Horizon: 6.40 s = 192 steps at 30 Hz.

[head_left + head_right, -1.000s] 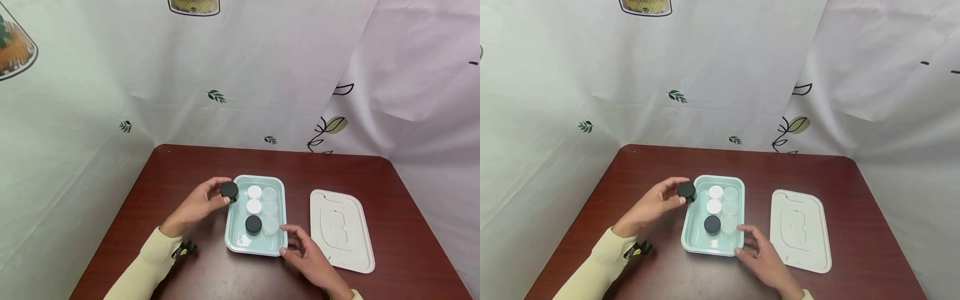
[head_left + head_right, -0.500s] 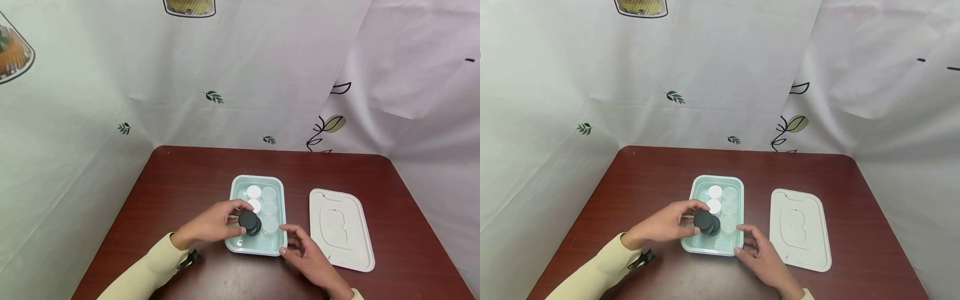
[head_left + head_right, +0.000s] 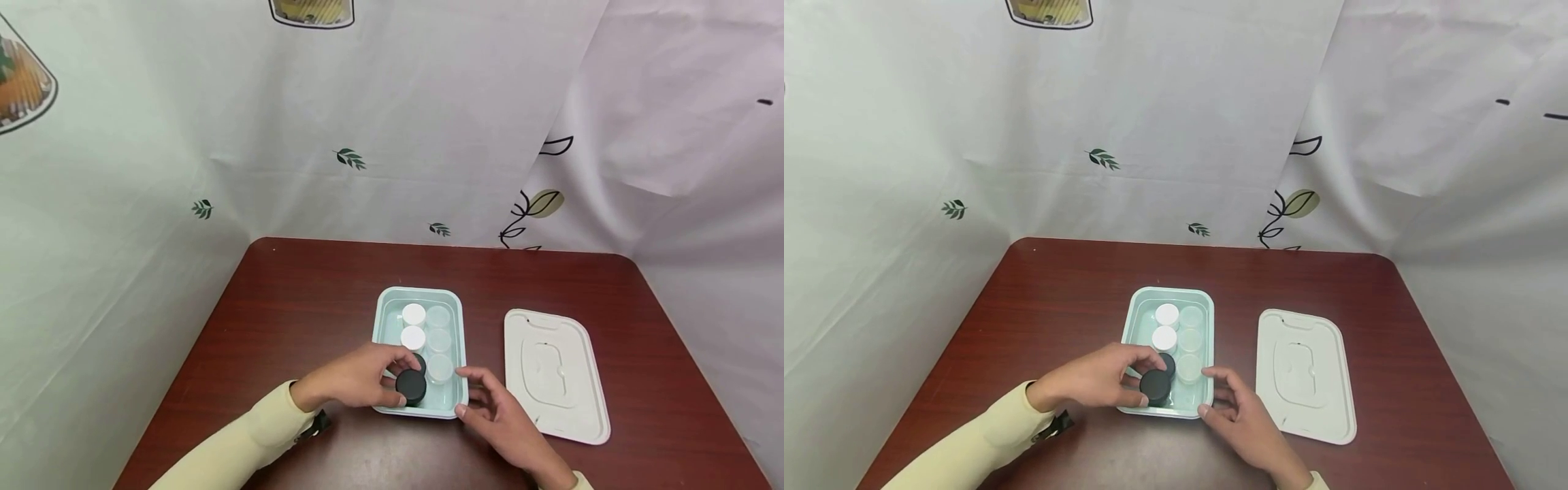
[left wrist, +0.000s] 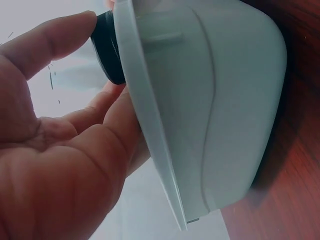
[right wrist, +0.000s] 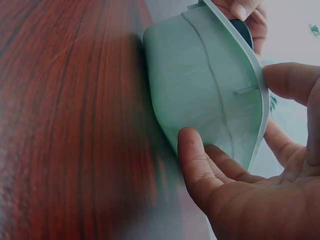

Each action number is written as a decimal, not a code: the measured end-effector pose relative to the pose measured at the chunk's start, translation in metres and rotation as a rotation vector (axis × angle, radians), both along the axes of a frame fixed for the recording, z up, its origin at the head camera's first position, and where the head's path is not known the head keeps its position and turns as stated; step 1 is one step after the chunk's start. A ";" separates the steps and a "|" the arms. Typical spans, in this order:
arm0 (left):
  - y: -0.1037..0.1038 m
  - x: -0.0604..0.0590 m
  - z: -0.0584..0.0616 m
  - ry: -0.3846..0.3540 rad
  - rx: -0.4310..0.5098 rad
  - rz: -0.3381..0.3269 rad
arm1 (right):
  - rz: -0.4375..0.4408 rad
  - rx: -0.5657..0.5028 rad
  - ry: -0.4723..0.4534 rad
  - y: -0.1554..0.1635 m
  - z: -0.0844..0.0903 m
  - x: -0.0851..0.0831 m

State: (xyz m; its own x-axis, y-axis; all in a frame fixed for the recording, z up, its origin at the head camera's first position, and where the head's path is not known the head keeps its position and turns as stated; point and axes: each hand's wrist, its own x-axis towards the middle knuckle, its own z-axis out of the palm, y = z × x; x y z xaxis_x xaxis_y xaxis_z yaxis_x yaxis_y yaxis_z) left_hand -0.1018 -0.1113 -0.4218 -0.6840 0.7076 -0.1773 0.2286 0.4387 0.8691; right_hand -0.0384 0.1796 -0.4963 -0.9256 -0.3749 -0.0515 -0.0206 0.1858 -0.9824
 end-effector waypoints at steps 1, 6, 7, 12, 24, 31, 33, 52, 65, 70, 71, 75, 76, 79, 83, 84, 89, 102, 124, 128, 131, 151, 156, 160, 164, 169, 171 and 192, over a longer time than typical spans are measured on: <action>0.001 -0.001 0.000 0.006 -0.010 -0.005 | 0.001 0.000 0.001 0.000 0.000 0.000; 0.003 -0.004 0.000 0.030 -0.052 -0.028 | -0.002 0.003 -0.001 0.001 0.000 0.000; 0.003 -0.005 0.000 0.034 -0.059 -0.035 | -0.001 0.003 -0.002 0.001 0.000 0.000; 0.005 -0.005 0.002 0.125 -0.123 -0.089 | 0.004 0.001 -0.003 0.000 0.000 -0.001; 0.010 -0.006 0.005 0.329 -0.320 -0.195 | 0.012 0.007 -0.009 0.001 0.001 -0.001; 0.016 -0.003 0.006 0.412 -0.407 -0.227 | 0.020 0.006 -0.012 0.001 0.001 -0.001; 0.018 -0.002 0.006 0.449 -0.439 -0.229 | 0.021 0.005 -0.012 0.001 0.001 0.000; 0.023 0.008 -0.004 0.647 -0.490 -0.157 | -0.003 0.019 -0.010 0.000 0.002 0.000; 0.017 0.013 0.010 0.597 -0.393 -0.065 | 0.002 0.009 0.001 0.000 0.003 0.000; 0.022 0.015 0.012 0.526 -0.211 0.004 | -0.017 0.018 0.058 0.003 0.006 0.000; 0.025 0.016 0.012 0.480 -0.146 0.030 | -0.026 0.020 0.071 0.004 0.007 0.000; 0.047 0.027 0.012 0.211 0.149 0.166 | -0.095 0.046 0.080 0.010 0.014 0.001; 0.055 0.030 0.011 0.140 0.213 0.197 | -0.120 0.054 0.074 0.012 0.016 0.001; 0.077 0.042 0.012 -0.050 0.354 0.251 | -0.207 0.075 0.051 0.019 0.023 0.003; 0.105 0.058 0.011 -0.201 0.464 0.261 | -0.322 0.072 0.055 0.036 0.032 0.006; 0.112 0.063 0.011 -0.232 0.484 0.270 | -0.344 0.056 0.054 0.042 0.034 0.006; 0.144 0.082 0.003 -0.389 0.583 0.372 | -0.455 -0.028 0.016 0.077 0.036 0.008; 0.191 0.092 -0.043 -0.235 0.460 0.530 | -0.753 0.073 -0.249 0.147 0.022 0.018; 0.205 0.085 -0.064 -0.226 0.305 0.661 | -0.977 0.146 -0.396 0.172 -0.003 0.021; 0.206 0.082 -0.067 -0.255 0.339 0.644 | -1.034 0.088 -0.383 0.174 -0.004 0.021; 0.207 0.079 -0.068 -0.303 0.378 0.645 | -1.057 0.038 -0.372 0.176 -0.004 0.023; 0.213 0.072 -0.072 -0.326 0.358 0.681 | -0.900 0.363 -0.445 0.174 -0.015 0.019; 0.212 0.070 -0.076 -0.299 0.366 0.696 | -0.900 0.397 -0.438 0.171 -0.011 0.021; 0.213 0.068 -0.076 -0.289 0.402 0.708 | -0.909 0.399 -0.421 0.171 -0.006 0.022; 0.214 0.068 -0.073 -0.249 0.425 0.730 | -0.907 0.420 -0.413 0.171 0.002 0.023; 0.215 0.070 -0.060 -0.222 0.454 0.748 | -0.933 0.441 -0.374 0.169 0.019 0.024; 0.214 0.072 -0.053 -0.223 0.504 0.745 | -0.956 0.392 -0.331 0.167 0.026 0.024; 0.143 0.052 -0.017 -0.143 0.711 0.717 | -0.748 -0.024 0.036 0.104 0.082 -0.011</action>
